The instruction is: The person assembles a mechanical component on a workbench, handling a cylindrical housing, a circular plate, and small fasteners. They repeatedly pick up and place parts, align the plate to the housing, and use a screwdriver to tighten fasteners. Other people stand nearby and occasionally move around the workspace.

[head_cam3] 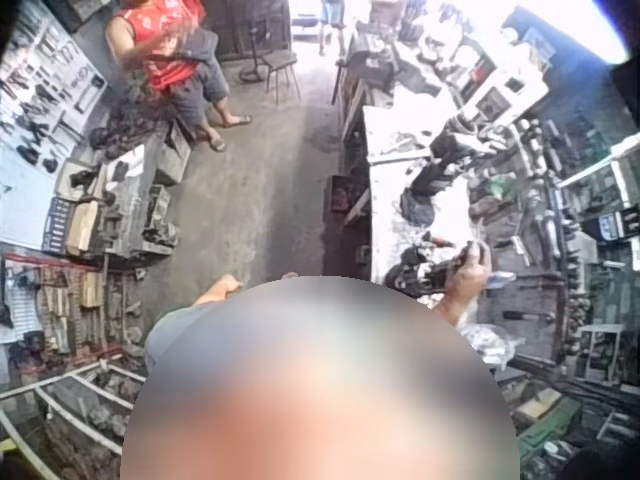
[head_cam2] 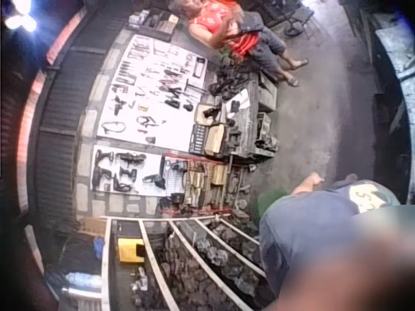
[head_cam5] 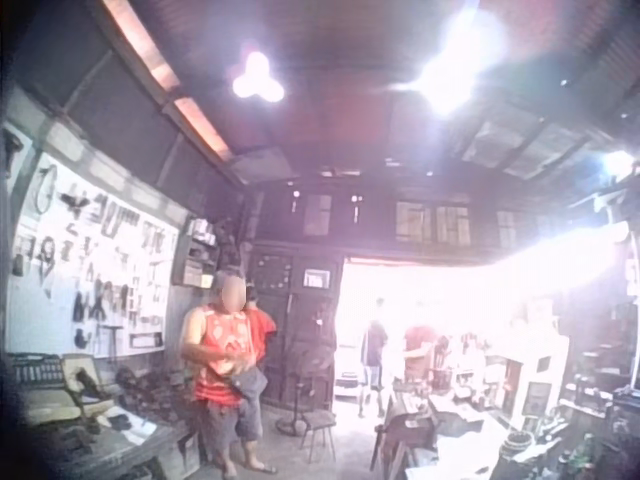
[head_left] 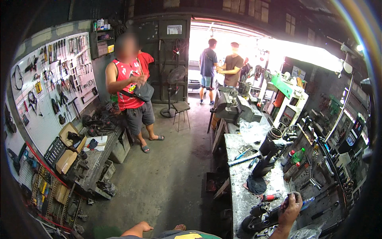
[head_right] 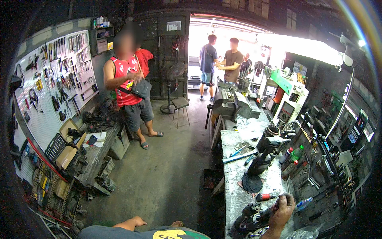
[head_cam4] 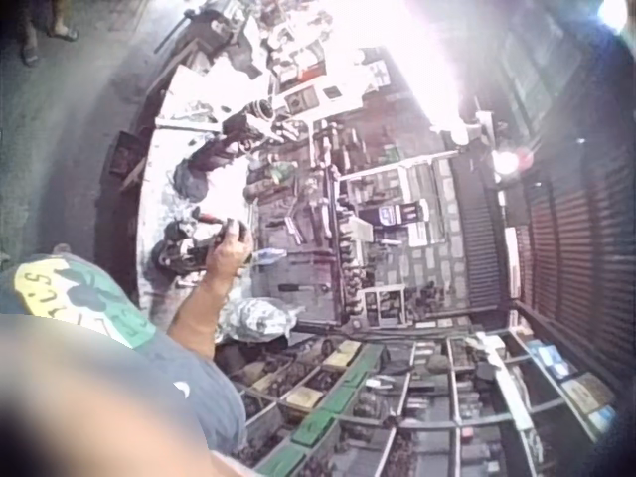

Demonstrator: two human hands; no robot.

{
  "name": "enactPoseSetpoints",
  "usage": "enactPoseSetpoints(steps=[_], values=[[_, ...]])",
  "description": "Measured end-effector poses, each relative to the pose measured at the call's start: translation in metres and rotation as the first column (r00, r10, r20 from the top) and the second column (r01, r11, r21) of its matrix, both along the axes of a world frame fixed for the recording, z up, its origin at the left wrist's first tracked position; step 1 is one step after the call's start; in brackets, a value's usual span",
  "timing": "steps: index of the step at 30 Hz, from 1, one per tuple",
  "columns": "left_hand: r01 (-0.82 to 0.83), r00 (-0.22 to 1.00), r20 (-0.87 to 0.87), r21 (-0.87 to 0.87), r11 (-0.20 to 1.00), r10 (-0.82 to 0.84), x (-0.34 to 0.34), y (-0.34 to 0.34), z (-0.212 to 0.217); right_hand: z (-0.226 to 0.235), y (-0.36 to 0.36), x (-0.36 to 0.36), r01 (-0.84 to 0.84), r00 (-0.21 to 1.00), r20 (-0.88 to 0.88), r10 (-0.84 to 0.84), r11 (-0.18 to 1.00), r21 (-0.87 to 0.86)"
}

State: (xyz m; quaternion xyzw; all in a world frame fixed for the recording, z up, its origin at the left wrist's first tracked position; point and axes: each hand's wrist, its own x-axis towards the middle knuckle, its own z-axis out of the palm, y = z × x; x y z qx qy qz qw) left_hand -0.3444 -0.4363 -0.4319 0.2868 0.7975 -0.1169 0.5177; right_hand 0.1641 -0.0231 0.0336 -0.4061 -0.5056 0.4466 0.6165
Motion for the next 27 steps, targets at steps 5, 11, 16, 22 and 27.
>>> enactPoseSetpoints(steps=[5, 11, 16, 22, 27], values=[[0.107, 0.994, -0.034, 0.077, 0.991, -0.105, -0.009, 0.006, 0.001, 0.008, -0.006, -0.005, 0.052, 0.991, 0.121, -0.053, 0.999, 0.009], [0.033, 0.999, -0.035, 0.12, 0.992, -0.029, -0.039, 0.033, 0.026, 0.018, -0.027, -0.008, 0.081, 0.994, -0.08, -0.07, 0.987, 0.136], [-0.249, 0.959, 0.125, -0.065, 0.966, 0.256, -0.068, 0.063, 0.029, 0.021, -0.068, 0.021, 0.321, 0.937, 0.082, -0.339, 0.931, 0.172], [0.273, 0.961, -0.107, 0.239, 0.932, -0.254, -0.079, 0.16, 0.046, 0.016, -0.107, 0.038, 0.527, 0.807, 0.26, -0.53, 0.845, 0.088], [0.234, 0.939, -0.135, 0.925, 0.298, -0.317, 0.034, 0.312, 0.179, -0.023, -0.117, 0.003, 0.335, 0.573, 0.735, -0.362, 0.922, 0.193]])
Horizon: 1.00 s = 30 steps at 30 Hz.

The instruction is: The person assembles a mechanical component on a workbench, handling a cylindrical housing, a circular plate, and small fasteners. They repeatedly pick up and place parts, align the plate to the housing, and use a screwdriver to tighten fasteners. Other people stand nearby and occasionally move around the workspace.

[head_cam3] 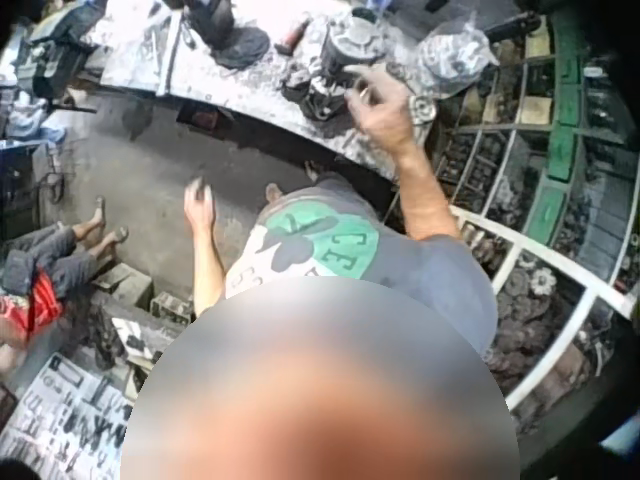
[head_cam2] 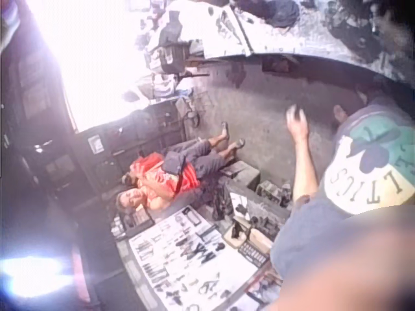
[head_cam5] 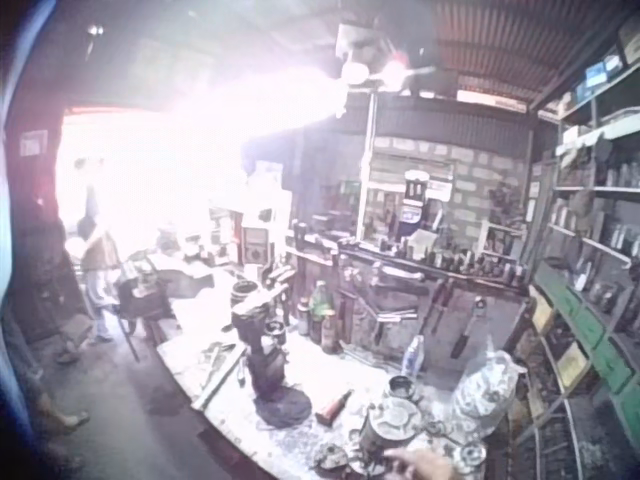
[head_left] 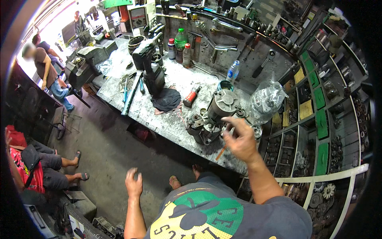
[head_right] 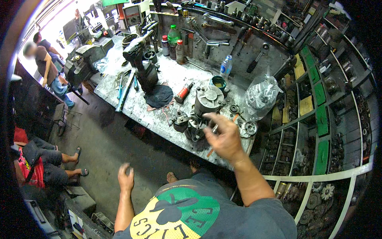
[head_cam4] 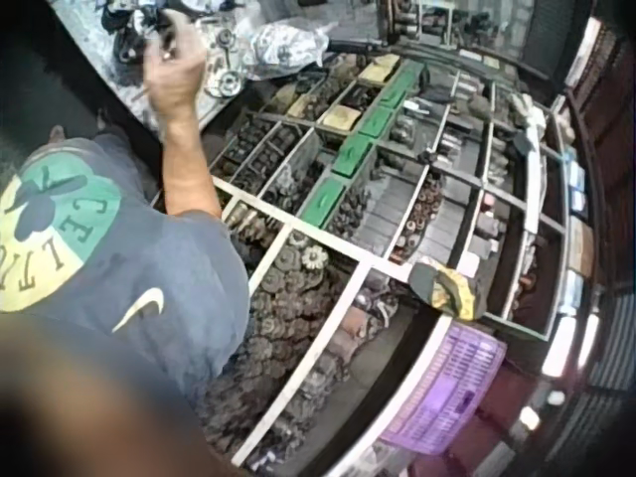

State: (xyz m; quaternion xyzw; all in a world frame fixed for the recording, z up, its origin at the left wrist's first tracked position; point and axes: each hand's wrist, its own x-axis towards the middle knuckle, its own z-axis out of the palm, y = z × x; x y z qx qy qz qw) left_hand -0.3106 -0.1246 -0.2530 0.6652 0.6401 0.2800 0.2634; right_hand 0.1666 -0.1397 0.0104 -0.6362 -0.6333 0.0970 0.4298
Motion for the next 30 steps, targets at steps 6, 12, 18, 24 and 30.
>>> enactPoseSetpoints(steps=[6, 12, 18, 24, 30], values=[[0.303, 0.925, -0.016, 0.635, 0.71, -0.38, 0.192, 0.086, 0.189, -0.032, 0.031, -0.016, -0.038, 0.977, 0.21, 0.03, 0.999, 0.036], [0.407, 0.852, -0.07, 0.711, 0.573, -0.519, 0.266, 0.108, 0.221, -0.04, 0.042, -0.01, -0.118, 0.986, 0.125, 0.108, 0.99, 0.075], [0.314, 0.932, -0.053, 0.616, 0.722, -0.36, 0.27, 0.086, 0.203, -0.047, 0.044, -0.002, -0.187, 0.981, 0.071, 0.182, 0.979, 0.076], [0.257, 0.953, -0.02, 0.582, 0.772, -0.302, 0.278, 0.077, 0.201, -0.075, 0.035, 0.044, -0.447, 0.878, -0.06, 0.475, 0.858, 0.253], [0.249, 0.963, -0.057, 0.554, 0.794, -0.262, 0.276, 0.073, 0.202, -0.129, 0.013, 0.129, -0.266, 0.958, -0.13, 0.257, 0.963, -0.054]])
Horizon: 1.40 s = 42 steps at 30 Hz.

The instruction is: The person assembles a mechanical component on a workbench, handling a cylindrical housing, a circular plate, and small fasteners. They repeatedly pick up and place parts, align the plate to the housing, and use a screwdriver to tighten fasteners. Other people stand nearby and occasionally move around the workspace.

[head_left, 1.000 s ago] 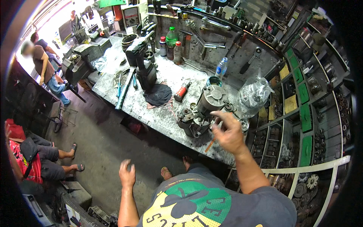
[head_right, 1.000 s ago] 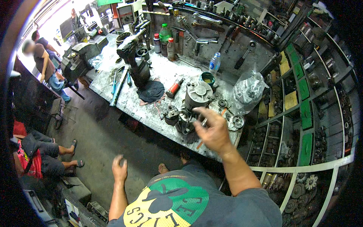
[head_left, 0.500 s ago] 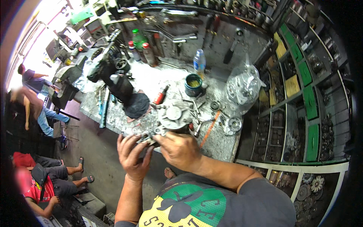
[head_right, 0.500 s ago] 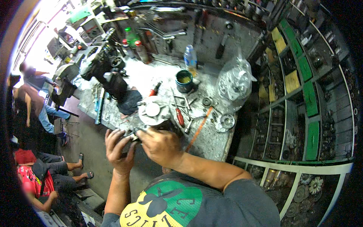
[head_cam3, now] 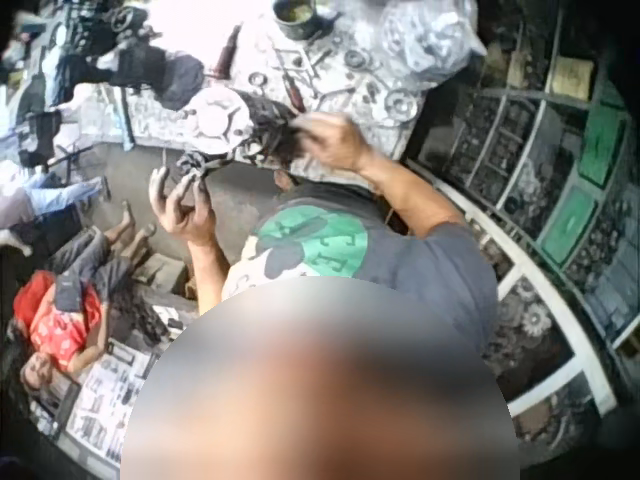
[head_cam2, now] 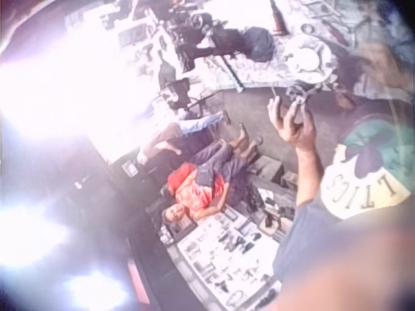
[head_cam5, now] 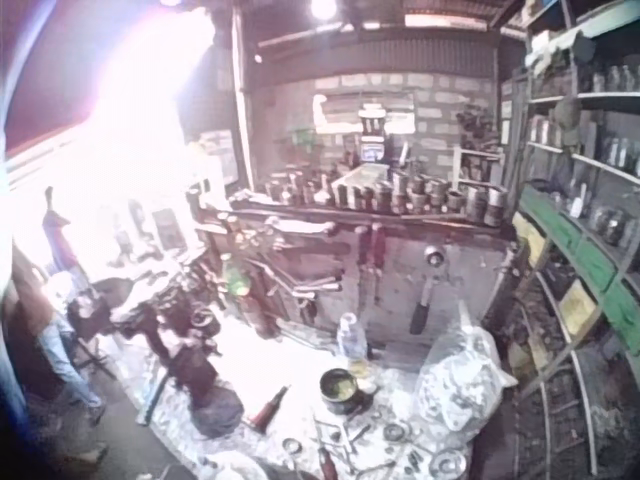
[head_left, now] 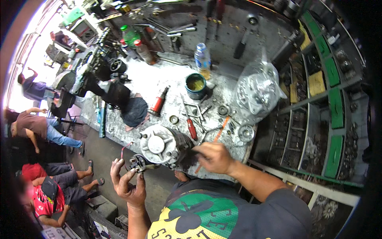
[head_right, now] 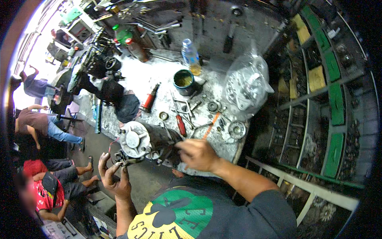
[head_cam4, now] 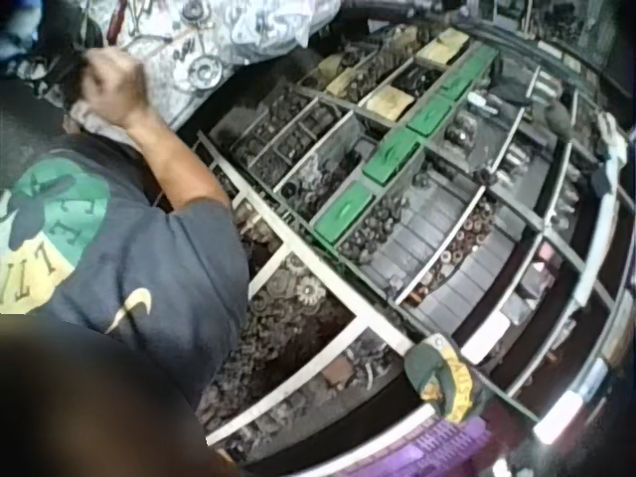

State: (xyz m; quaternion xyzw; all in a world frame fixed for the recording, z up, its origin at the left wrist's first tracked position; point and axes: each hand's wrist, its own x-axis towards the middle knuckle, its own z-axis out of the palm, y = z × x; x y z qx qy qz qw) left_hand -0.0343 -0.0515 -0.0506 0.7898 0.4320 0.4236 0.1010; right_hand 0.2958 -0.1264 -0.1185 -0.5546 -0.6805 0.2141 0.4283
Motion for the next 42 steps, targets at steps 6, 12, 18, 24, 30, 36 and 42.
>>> enactPoseSetpoints(steps=[6, 12, 18, 24, 30, 36, 42], values=[[-0.031, 0.997, -0.076, -0.031, 0.999, 0.028, -0.01, -0.01, 0.0, 0.007, 0.023, 0.058, 0.361, 0.928, -0.005, -0.372, 0.903, -0.233], [-0.147, 0.97, 0.177, -0.118, 0.982, 0.166, -0.025, -0.029, -0.024, 0.017, 0.119, 0.055, 0.277, 0.957, -0.107, -0.271, 0.96, 0.044], [-0.282, 0.895, 0.247, -0.335, 0.899, 0.372, -0.044, -0.054, -0.045, 0.006, 0.287, 0.031, 0.001, 0.978, 0.206, 0.026, 0.992, -0.128], [-0.404, 0.845, 0.144, -0.461, 0.79, 0.515, -0.061, -0.089, -0.055, -0.05, 0.4, 0.004, 0.061, 0.866, 0.481, 0.138, 0.925, -0.375], [-0.504, 0.803, 0.03, -0.501, 0.704, 0.596, -0.075, -0.114, -0.065, -0.107, 0.425, -0.011, 0.215, 0.772, 0.628, 0.099, 0.888, -0.405], [-0.551, 0.775, -0.026, -0.518, 0.654, 0.632, -0.085, -0.124, -0.068, -0.102, 0.425, -0.001, 0.156, 0.754, 0.64, 0.146, 0.907, -0.391], [-0.546, 0.778, -0.053, -0.551, 0.631, 0.627, -0.088, -0.129, -0.069, -0.09, 0.437, 0.016, 0.253, 0.794, 0.602, 0.082, 0.857, -0.45]])
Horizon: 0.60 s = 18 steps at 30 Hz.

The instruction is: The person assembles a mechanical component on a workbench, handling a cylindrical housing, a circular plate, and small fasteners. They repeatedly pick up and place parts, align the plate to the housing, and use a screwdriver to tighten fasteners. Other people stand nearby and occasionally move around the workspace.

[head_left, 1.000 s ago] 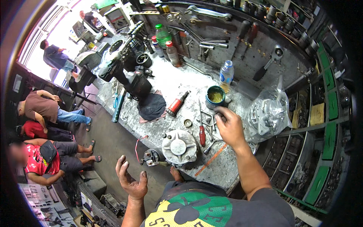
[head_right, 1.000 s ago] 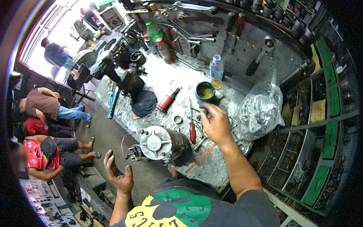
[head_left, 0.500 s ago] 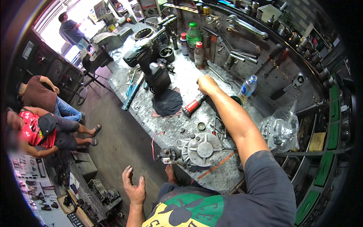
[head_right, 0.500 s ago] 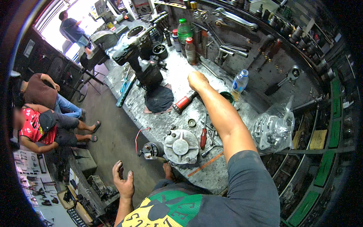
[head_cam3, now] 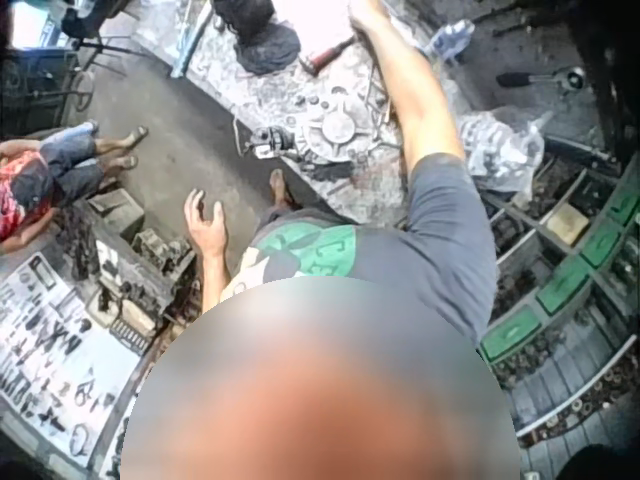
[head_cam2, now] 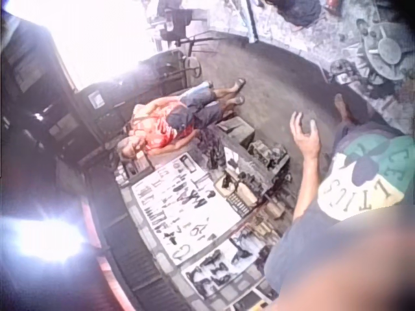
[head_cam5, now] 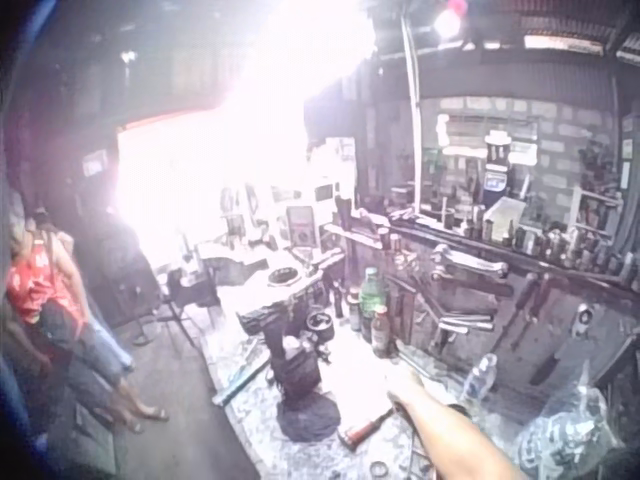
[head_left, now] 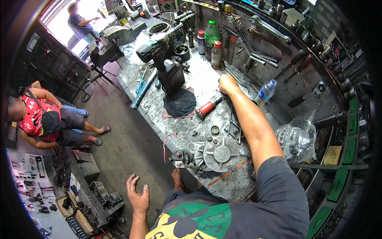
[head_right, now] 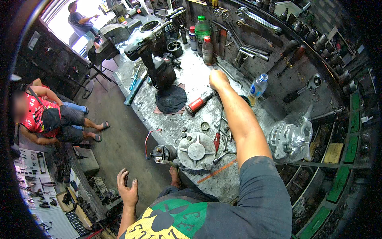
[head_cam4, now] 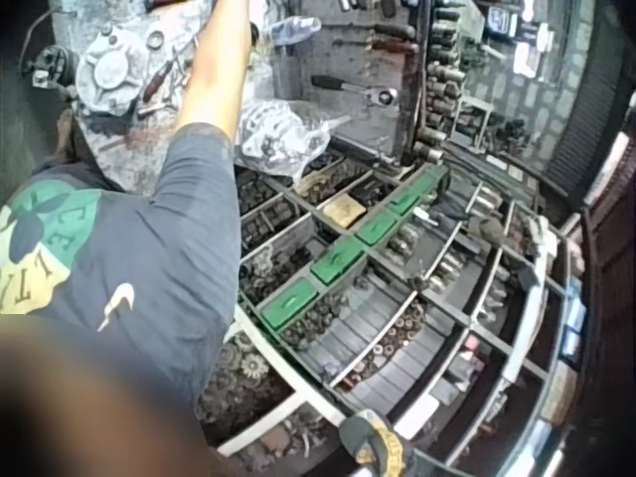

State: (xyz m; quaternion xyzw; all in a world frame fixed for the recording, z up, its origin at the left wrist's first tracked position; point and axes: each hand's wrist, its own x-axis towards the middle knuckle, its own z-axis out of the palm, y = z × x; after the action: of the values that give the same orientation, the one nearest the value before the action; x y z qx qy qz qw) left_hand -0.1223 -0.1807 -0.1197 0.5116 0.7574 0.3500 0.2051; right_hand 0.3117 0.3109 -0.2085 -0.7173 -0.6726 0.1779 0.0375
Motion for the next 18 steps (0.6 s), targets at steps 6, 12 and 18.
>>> enactPoseSetpoints(steps=[6, 12, 18], values=[[0.026, 1.0, -0.008, -0.011, 1.0, -0.026, 0.001, -0.005, -0.009, -0.016, -0.008, -0.016, -0.029, 0.996, 0.091, 0.027, 0.999, 0.021], [0.035, 0.997, -0.062, -0.052, 0.998, -0.038, 0.004, -0.014, -0.014, -0.018, -0.005, -0.023, -0.169, 0.985, 0.038, 0.167, 0.982, 0.087], [0.049, 0.998, -0.043, -0.056, 0.997, -0.052, 0.006, -0.015, -0.015, -0.022, -0.005, -0.027, -0.247, 0.968, 0.06, 0.245, 0.968, 0.037]])
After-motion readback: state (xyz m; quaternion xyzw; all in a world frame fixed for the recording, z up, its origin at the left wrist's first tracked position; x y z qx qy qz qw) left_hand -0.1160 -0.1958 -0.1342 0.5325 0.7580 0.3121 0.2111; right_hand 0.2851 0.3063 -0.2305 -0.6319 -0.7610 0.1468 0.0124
